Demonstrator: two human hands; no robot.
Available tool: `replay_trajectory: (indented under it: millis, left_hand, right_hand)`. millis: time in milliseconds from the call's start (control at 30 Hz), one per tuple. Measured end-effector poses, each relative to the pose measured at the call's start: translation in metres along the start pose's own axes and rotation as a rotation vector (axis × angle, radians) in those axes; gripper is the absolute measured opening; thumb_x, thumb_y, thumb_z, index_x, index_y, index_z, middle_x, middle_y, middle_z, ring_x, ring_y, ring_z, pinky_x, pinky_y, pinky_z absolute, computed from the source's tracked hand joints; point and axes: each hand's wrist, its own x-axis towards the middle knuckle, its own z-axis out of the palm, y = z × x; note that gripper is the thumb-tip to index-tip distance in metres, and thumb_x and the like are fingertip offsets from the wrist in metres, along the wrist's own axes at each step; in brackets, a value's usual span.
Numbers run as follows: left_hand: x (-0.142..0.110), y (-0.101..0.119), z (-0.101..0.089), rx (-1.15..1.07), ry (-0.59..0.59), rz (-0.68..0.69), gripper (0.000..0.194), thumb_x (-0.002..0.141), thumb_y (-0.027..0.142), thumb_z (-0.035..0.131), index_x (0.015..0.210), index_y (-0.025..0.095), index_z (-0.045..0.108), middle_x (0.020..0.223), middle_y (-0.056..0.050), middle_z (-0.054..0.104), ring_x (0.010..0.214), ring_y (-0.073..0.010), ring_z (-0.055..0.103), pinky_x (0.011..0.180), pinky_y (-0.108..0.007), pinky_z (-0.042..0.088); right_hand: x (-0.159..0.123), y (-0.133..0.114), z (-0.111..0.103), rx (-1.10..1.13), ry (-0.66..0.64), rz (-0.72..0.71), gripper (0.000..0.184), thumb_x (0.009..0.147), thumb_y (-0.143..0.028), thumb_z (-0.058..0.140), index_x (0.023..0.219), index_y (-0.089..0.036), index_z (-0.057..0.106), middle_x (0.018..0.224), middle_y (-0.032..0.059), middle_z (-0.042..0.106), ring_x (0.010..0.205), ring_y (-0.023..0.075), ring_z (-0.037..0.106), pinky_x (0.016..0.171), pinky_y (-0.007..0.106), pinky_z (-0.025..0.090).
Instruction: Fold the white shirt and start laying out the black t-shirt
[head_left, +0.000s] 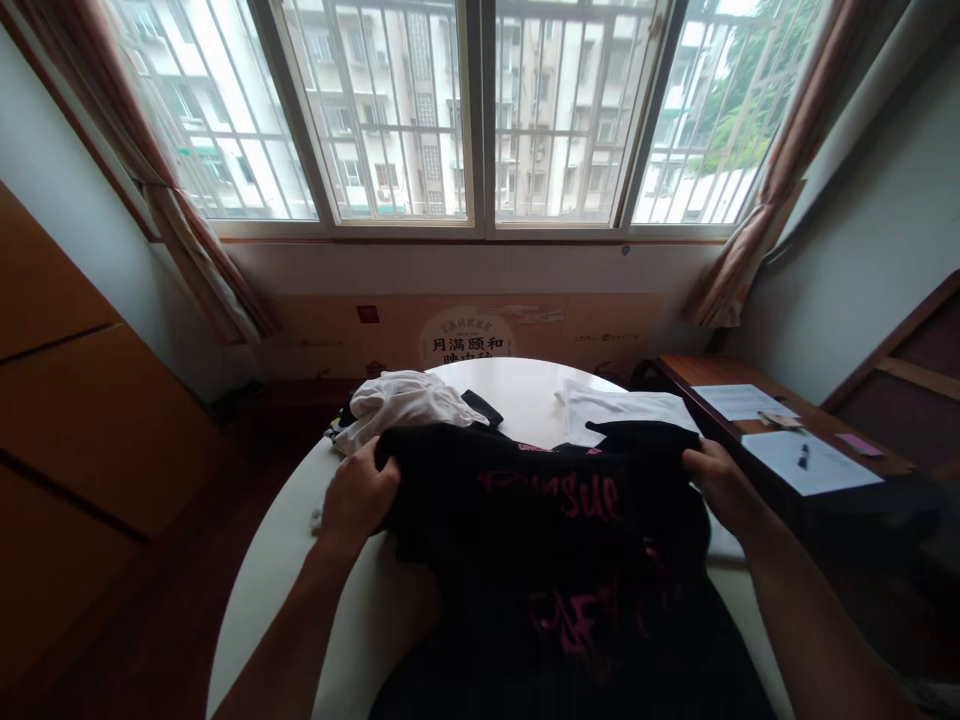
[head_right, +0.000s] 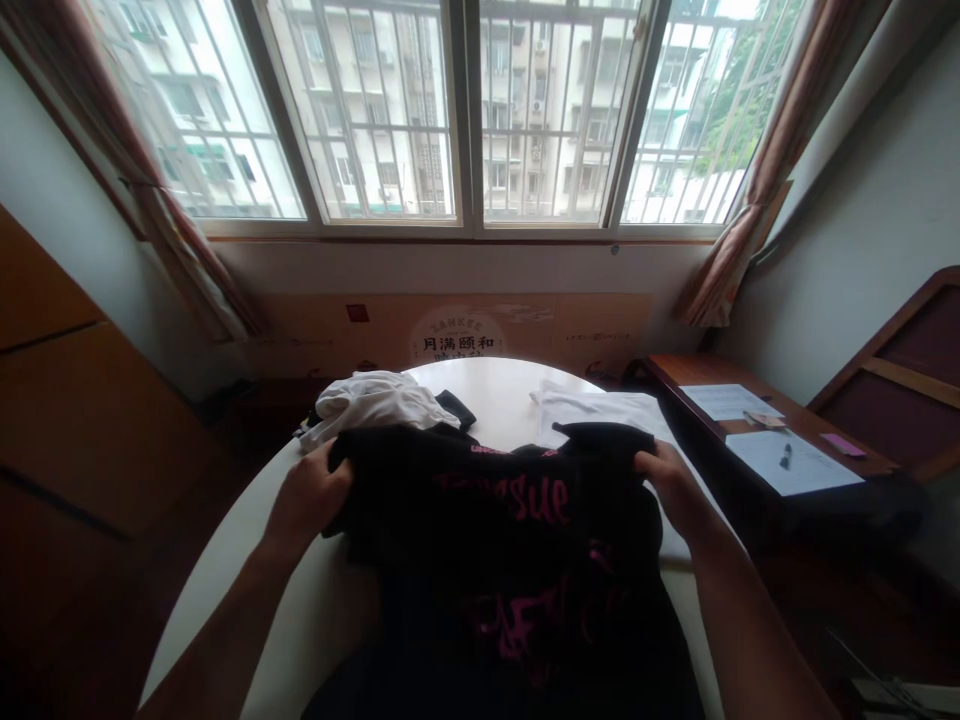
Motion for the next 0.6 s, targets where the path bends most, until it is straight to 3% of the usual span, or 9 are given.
replay_trajectory:
  millis: [100,200,267,333,400,433,500,600]
  left_hand:
    - [-0.002,-0.016,-0.006,0.347,-0.15,-0.064,0.041,0.086,0.029,0.054,0.121,0.011,0.067,0.12,-0.024,0.072,0.117,-0.044,0.067,0.096,-0.05,0.05]
    - [-0.013,-0.026,-0.01,0.517,-0.266,0.022,0.058,0.075,0.024,0.063,0.131,0.007,0.063,0.142,-0.028,0.059,0.136,-0.0463,0.054,0.112,-0.057,0.041]
    - [-0.017,-0.024,-0.013,0.453,-0.231,0.144,0.074,0.074,0.027,0.066,0.145,0.01,0.055,0.158,-0.026,0.047,0.146,-0.0452,0.045,0.118,-0.057,0.035]
    - [-0.015,-0.013,-0.015,0.301,-0.112,0.306,0.074,0.081,0.035,0.064,0.151,0.015,0.05,0.165,-0.02,0.04,0.151,-0.0416,0.039,0.123,-0.054,0.032]
    - [-0.006,0.004,-0.012,0.11,-0.063,0.458,0.054,0.094,0.04,0.052,0.144,0.018,0.056,0.157,-0.016,0.052,0.145,-0.0354,0.049,0.121,-0.048,0.036]
    - [0.001,0.013,-0.007,0.031,-0.084,0.499,0.045,0.099,0.039,0.046,0.136,0.018,0.061,0.147,-0.016,0.061,0.137,-0.0326,0.056,0.117,-0.045,0.04]
    - [0.016,0.027,0.007,-0.033,-0.188,0.509,0.036,0.101,0.035,0.042,0.119,0.018,0.068,0.126,-0.015,0.073,0.12,-0.0303,0.068,0.108,-0.041,0.048]
    - [0.029,0.029,0.028,0.025,-0.323,0.494,0.027,0.096,0.035,0.052,0.106,0.018,0.071,0.111,-0.015,0.077,0.108,-0.0324,0.072,0.096,-0.04,0.053]
  right_hand:
    - [0.004,0.009,-0.015,-0.539,-0.06,0.16,0.03,0.086,-0.04,0.055,0.062,-0.022,0.059,0.069,0.0091,0.07,0.067,0.0248,0.067,0.062,0.034,0.05]
    - [0.0,0.009,-0.02,-0.868,-0.1,0.296,0.033,0.089,-0.045,0.057,0.072,-0.018,0.068,0.085,0.0192,0.076,0.083,0.0372,0.074,0.076,0.047,0.056]
    - [-0.002,0.002,-0.013,-0.974,0.058,0.165,0.032,0.088,-0.042,0.059,0.097,-0.014,0.073,0.109,0.0267,0.075,0.107,0.0472,0.071,0.09,0.058,0.054]
    - [0.004,-0.01,0.004,-0.995,0.173,-0.144,0.043,0.089,-0.034,0.057,0.123,-0.011,0.069,0.133,0.0276,0.068,0.13,0.0464,0.061,0.107,0.06,0.048]
    - [0.017,-0.024,0.028,-0.885,0.103,-0.381,0.046,0.095,-0.029,0.05,0.135,-0.013,0.065,0.143,0.021,0.066,0.137,0.0369,0.058,0.117,0.051,0.044]
    - [0.025,-0.03,0.041,-0.819,0.015,-0.398,0.044,0.097,-0.028,0.047,0.134,-0.015,0.067,0.141,0.0179,0.068,0.135,0.0333,0.061,0.117,0.046,0.044]
    - [0.039,-0.039,0.065,-0.766,-0.151,-0.331,0.037,0.097,-0.024,0.048,0.121,-0.017,0.075,0.127,0.0149,0.076,0.122,0.0309,0.069,0.108,0.042,0.051]
    - [0.041,-0.042,0.082,-0.767,-0.34,-0.281,0.022,0.089,-0.022,0.06,0.097,-0.02,0.08,0.105,0.0094,0.081,0.103,0.0277,0.075,0.094,0.034,0.056]
